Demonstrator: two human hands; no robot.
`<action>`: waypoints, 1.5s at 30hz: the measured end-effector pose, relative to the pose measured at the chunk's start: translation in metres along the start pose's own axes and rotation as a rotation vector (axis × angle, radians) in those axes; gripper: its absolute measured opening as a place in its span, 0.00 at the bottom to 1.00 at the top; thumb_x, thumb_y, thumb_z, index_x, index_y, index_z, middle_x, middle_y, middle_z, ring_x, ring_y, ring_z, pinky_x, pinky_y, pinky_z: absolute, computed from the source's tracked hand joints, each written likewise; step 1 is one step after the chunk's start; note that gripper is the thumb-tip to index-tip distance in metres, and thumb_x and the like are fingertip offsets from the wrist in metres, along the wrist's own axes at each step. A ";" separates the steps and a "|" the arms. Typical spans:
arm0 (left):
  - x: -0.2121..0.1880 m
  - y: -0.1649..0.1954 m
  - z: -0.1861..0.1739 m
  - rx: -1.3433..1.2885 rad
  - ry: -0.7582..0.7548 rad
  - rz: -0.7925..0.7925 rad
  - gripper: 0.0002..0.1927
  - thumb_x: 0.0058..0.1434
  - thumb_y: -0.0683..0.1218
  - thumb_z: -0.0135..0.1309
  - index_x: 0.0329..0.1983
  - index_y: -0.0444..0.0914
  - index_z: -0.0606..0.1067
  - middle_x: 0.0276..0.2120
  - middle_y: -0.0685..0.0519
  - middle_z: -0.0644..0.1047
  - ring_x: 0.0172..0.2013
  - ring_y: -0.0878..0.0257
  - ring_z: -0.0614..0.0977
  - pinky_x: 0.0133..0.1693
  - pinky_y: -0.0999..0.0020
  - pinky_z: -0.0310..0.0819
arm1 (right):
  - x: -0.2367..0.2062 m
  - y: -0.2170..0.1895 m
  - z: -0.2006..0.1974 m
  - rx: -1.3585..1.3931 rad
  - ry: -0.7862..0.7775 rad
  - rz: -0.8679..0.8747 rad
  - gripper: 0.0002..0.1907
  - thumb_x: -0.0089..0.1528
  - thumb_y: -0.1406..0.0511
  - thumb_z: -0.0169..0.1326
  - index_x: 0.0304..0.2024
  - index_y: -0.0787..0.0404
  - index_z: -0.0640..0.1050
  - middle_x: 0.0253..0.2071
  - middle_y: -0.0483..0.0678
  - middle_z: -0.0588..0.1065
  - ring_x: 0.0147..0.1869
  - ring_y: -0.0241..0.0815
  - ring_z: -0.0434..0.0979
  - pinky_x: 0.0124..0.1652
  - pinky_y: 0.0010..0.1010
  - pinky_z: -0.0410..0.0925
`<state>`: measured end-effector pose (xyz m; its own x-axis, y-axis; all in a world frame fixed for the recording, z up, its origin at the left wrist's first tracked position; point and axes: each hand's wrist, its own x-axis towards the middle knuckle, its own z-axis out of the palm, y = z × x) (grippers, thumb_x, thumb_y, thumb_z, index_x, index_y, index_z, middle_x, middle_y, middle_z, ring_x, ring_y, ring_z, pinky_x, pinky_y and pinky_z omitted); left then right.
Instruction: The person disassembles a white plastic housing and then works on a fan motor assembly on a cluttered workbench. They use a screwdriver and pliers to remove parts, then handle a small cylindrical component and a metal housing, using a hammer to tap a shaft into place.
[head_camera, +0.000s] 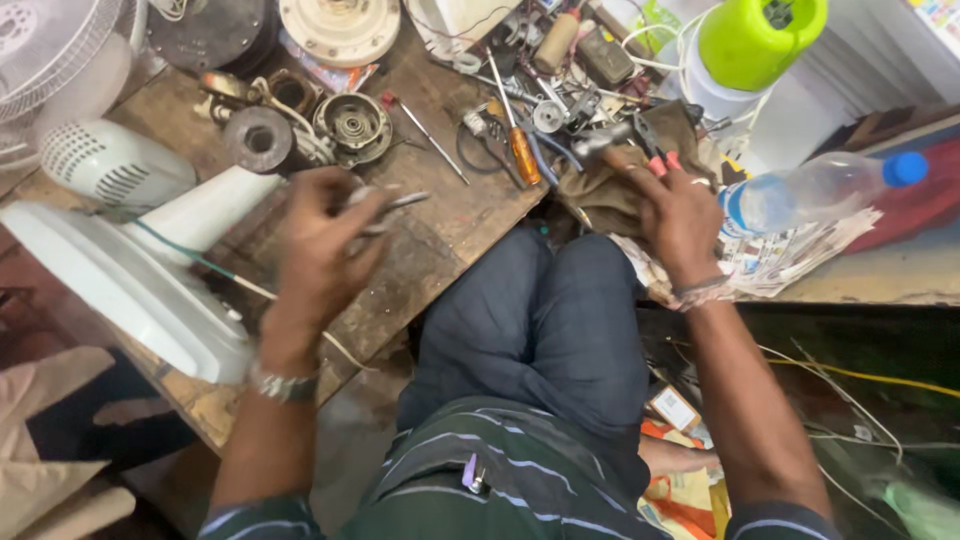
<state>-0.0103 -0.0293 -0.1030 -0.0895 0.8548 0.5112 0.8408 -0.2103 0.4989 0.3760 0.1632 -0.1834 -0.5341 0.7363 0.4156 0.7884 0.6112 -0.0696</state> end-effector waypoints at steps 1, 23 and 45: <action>0.005 0.002 0.013 -0.043 -0.050 0.009 0.25 0.52 0.37 0.68 0.55 0.40 0.79 0.49 0.44 0.72 0.46 0.51 0.79 0.44 0.60 0.79 | -0.003 0.011 0.009 0.010 0.021 0.003 0.20 0.64 0.69 0.59 0.56 0.44 0.83 0.44 0.50 0.77 0.44 0.54 0.77 0.42 0.44 0.70; 0.023 0.017 0.080 0.016 -0.239 0.157 0.29 0.52 0.36 0.60 0.60 0.36 0.73 0.50 0.43 0.73 0.50 0.45 0.76 0.50 0.53 0.74 | 0.008 -0.097 0.036 2.601 -0.936 0.620 0.51 0.68 0.34 0.31 0.69 0.73 0.66 0.23 0.49 0.67 0.25 0.36 0.63 0.20 0.20 0.57; 0.021 0.023 0.075 -0.003 -0.233 0.153 0.27 0.55 0.37 0.59 0.60 0.36 0.71 0.49 0.44 0.73 0.49 0.45 0.76 0.48 0.53 0.74 | 0.018 -0.102 0.020 2.212 -0.931 0.615 0.42 0.68 0.43 0.40 0.68 0.72 0.66 0.23 0.48 0.74 0.21 0.32 0.67 0.20 0.20 0.60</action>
<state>0.0477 0.0190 -0.1334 0.1637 0.8991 0.4060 0.8337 -0.3461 0.4304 0.2802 0.1199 -0.1876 -0.8842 0.3788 -0.2733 -0.1369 -0.7695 -0.6238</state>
